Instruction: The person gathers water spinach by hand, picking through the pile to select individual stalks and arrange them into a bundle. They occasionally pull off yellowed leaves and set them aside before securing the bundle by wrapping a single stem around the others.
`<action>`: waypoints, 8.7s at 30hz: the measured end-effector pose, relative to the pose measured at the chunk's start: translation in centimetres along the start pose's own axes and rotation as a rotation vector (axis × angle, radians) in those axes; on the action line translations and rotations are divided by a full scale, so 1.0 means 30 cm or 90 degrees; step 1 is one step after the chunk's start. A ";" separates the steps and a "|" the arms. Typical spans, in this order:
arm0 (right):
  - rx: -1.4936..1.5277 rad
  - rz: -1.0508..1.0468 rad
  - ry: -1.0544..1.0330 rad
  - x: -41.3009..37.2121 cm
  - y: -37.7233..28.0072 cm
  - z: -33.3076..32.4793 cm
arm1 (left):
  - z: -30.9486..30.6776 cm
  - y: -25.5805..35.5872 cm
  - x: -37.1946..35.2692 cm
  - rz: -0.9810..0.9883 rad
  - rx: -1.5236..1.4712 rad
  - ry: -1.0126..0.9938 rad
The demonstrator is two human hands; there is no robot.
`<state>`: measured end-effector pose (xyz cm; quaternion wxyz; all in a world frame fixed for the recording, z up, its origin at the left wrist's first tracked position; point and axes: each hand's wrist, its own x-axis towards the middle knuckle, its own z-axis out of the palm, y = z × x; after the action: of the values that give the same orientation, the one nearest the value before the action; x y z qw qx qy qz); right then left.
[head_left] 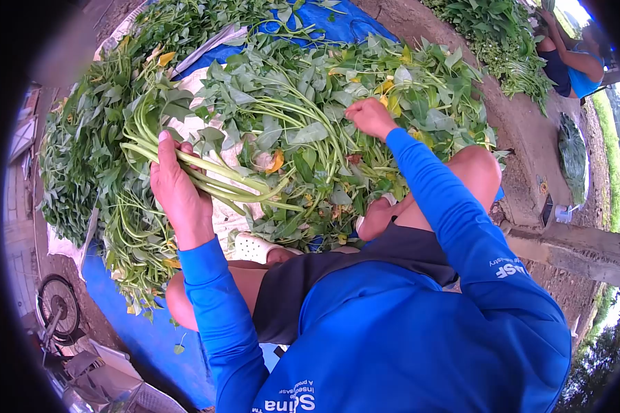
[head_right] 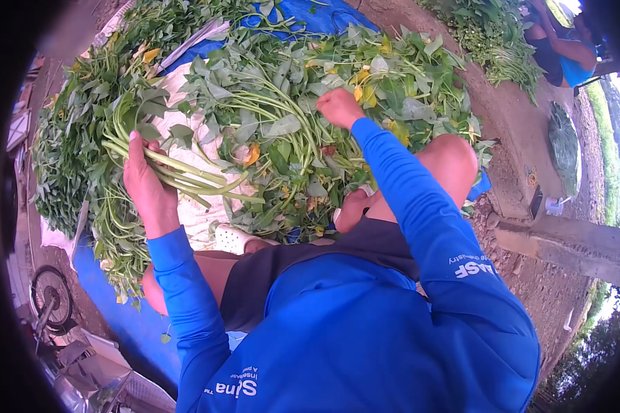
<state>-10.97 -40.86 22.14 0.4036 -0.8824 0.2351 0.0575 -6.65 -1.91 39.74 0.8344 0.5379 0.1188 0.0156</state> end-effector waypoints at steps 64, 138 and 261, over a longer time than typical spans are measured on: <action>0.546 -0.311 -0.111 -0.537 -0.527 0.141 | -0.040 -0.137 0.010 -0.045 0.057 -0.125; 0.632 -0.131 -0.089 -0.242 -0.342 -0.323 | -0.030 -0.016 -0.034 -0.018 0.067 -0.149; 0.092 -0.012 -0.084 -0.024 -0.262 0.191 | -0.172 0.208 0.015 -0.004 0.105 -0.032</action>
<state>-7.48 -31.92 23.92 0.4815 -0.8473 0.2033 0.0946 -6.69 5.41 43.27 0.7900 0.6046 0.1008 -0.0103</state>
